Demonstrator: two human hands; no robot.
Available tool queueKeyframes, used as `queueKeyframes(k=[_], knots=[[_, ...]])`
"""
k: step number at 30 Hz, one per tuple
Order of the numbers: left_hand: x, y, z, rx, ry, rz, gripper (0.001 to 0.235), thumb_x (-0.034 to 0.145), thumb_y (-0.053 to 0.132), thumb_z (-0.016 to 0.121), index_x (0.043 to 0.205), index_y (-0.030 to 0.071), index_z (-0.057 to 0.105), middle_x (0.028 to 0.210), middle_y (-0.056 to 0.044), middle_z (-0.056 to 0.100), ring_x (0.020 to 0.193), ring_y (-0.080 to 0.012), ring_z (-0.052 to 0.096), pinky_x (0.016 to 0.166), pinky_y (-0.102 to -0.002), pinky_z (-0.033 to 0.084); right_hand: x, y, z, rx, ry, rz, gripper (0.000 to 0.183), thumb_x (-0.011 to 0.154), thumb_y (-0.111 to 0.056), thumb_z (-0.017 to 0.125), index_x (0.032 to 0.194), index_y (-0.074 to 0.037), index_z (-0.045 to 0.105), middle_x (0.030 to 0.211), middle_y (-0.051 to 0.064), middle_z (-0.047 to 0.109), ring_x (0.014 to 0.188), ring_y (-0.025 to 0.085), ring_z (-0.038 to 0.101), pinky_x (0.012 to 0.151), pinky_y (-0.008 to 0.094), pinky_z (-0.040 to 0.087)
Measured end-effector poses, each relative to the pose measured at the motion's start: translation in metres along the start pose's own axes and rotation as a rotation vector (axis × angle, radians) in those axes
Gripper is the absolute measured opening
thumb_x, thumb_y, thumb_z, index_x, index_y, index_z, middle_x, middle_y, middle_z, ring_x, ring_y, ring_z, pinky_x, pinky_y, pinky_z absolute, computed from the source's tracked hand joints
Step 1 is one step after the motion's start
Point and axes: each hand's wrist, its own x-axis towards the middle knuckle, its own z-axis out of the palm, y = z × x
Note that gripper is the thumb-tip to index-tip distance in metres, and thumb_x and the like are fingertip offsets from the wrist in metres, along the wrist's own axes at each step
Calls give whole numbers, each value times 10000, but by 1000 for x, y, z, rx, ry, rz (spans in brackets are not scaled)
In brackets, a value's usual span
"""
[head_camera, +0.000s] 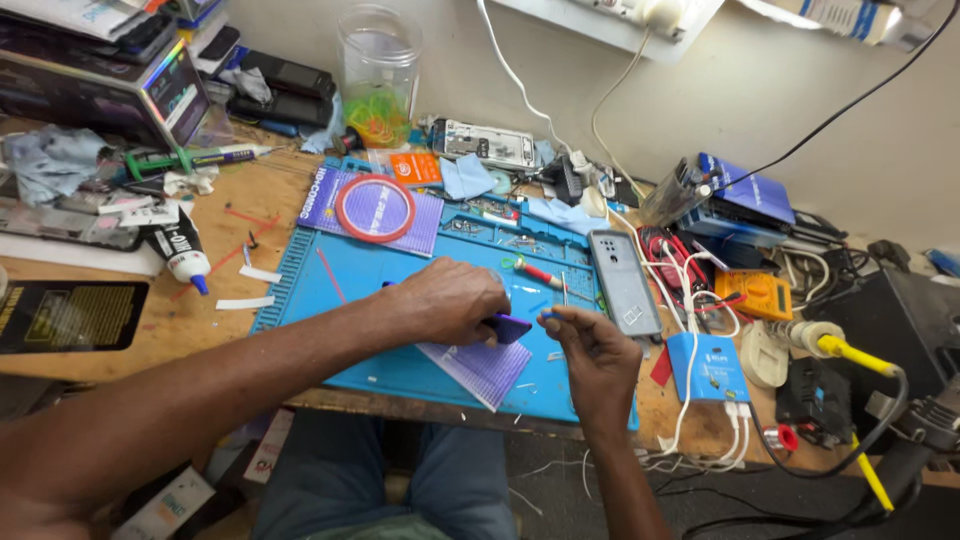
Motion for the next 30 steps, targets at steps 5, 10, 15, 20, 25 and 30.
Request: queueKeyframes(k=[5, 10, 15, 20, 25, 30], knots=[[4, -1, -9, 22, -46, -28, 312, 734, 340, 842, 943, 119, 771, 877, -129, 723, 851, -350, 704, 681, -513, 537, -8, 11, 12, 8, 95, 31, 209, 892, 1, 751, 1098, 38, 748, 944, 123, 794, 879, 149, 764, 789, 269, 620], [7, -2, -10, 15, -93, -62, 291, 750, 340, 834, 938, 125, 779, 893, -112, 730, 868, -324, 713, 695, -494, 549, -16, 26, 21, -44, 178, 57, 211, 882, 13, 746, 1093, 32, 741, 925, 134, 796, 859, 158, 773, 775, 268, 638], [7, -1, -12, 27, -98, -66, 310, 756, 330, 834, 972, 118, 770, 905, -115, 730, 866, -319, 715, 704, -486, 557, -14, 26, 23, -21, 183, -3, 179, 888, 17, 742, 1066, 38, 729, 925, 135, 791, 869, 154, 781, 775, 267, 648], [9, -2, -13, 20, -111, -67, 291, 762, 322, 835, 948, 107, 773, 876, -120, 730, 833, -326, 718, 688, -488, 554, -15, 22, 22, -106, 178, 4, 181, 882, 4, 758, 1062, 26, 745, 903, 117, 796, 843, 129, 766, 737, 243, 618], [12, -3, -13, 40, -122, -39, 261, 741, 274, 837, 926, 99, 777, 821, -130, 733, 799, -339, 717, 666, -496, 553, -15, 18, 26, -296, 198, -134, 146, 859, -2, 811, 999, 5, 767, 850, 83, 770, 770, 96, 690, 681, 237, 561], [13, -3, -13, 41, -142, -36, 237, 743, 252, 838, 898, 86, 772, 786, -130, 730, 783, -342, 716, 649, -503, 548, -14, 16, 29, -290, 195, -210, 118, 873, 4, 795, 983, -10, 756, 888, 78, 762, 821, 84, 716, 727, 235, 605]])
